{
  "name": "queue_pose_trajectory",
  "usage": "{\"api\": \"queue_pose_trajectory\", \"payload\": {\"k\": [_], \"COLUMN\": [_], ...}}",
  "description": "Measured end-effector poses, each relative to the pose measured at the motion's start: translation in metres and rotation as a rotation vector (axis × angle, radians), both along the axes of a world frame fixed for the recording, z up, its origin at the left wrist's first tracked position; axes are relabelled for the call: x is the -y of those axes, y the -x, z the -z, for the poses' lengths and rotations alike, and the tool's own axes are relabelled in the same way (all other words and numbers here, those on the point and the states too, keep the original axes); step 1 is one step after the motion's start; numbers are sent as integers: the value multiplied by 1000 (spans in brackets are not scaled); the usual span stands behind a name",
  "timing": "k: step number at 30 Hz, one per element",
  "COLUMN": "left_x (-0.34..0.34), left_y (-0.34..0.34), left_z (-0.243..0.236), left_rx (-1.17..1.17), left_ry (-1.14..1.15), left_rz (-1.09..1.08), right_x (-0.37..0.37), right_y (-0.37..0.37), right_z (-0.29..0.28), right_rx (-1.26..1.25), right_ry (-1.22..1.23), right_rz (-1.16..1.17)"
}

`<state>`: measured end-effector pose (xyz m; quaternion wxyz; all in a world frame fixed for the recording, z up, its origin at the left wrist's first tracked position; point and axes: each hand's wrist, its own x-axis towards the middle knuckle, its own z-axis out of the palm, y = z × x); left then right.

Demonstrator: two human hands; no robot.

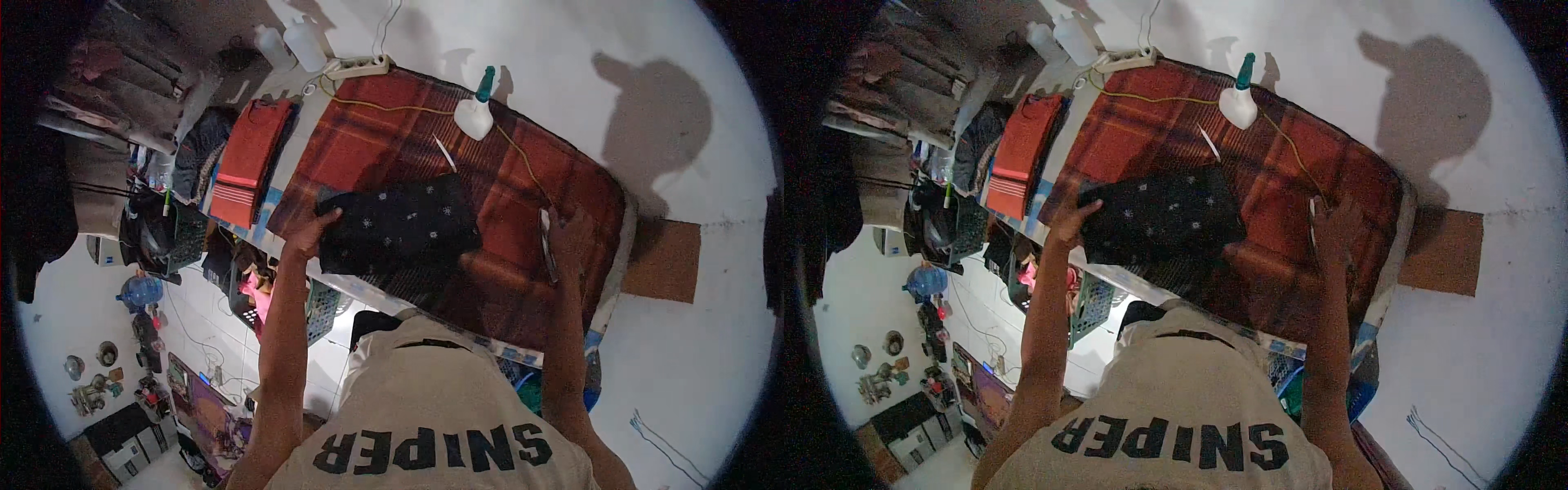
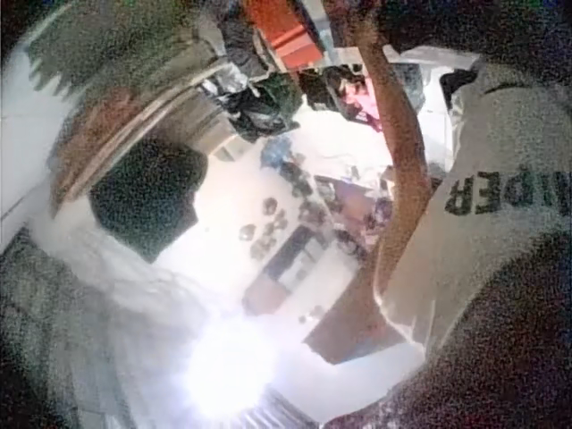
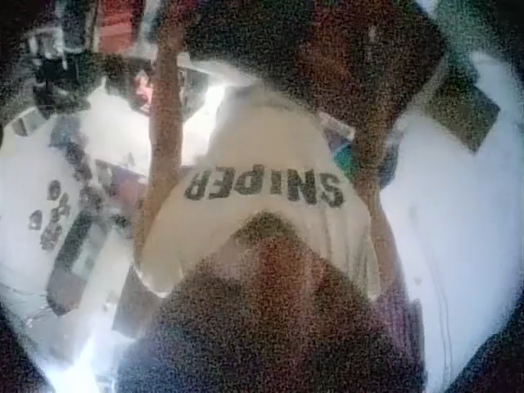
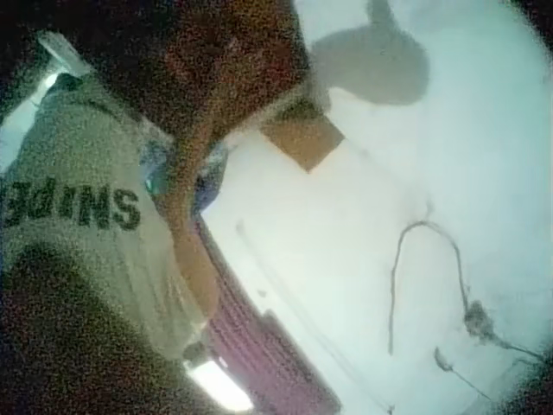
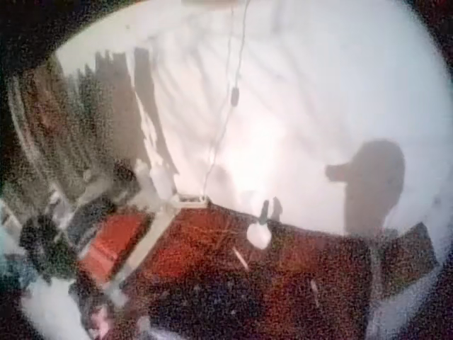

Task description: The person takes a pair of shorts from a basket, spreads them on an ironing surface, sprays them with liquid from a bottle, and irons them using an iron.

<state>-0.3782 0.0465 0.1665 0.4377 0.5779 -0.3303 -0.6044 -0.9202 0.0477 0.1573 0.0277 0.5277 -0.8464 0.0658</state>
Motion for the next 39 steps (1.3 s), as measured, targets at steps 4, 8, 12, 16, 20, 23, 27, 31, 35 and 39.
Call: {"api": "queue_pose_trajectory", "payload": {"k": [4, 8, 12, 16, 20, 23, 27, 31, 35, 39], "left_x": [29, 39, -2, -27, -93, -151, -173, -190, -215, -195], "left_y": [-7, 34, 84, 118, 163, 180, 155, 107, 90, 105], "left_z": [-63, -187, -247, -143, 21, 89, 95, 60, 113, 126], "left_rx": [467, 962, 1106, 1240, 1349, 1193, 904, 1064, 795, 786], "left_ry": [424, 570, 578, 855, 618, 910, 794, 347, 35, -162], "left_rz": [155, 205, 375, 431, 704, 872, 807, 251, -329, -280], "right_x": [16, 37, 86, 170, 227, 261, 295, 272, 217, 172], "right_y": [-8, -20, -55, -79, -123, -132, -132, -166, -234, -267], "right_z": [14, 8, -6, 19, 16, 36, 40, 19, -19, -8], "right_rx": [68, 327, 665, 943, 1021, 1072, 885, 1004, 1127, 1240], "right_ry": [319, 355, 324, 322, 292, 507, 612, 589, -54, -392], "right_rz": [-229, -336, -440, -410, -398, -449, -423, -662, -559, -483]}}
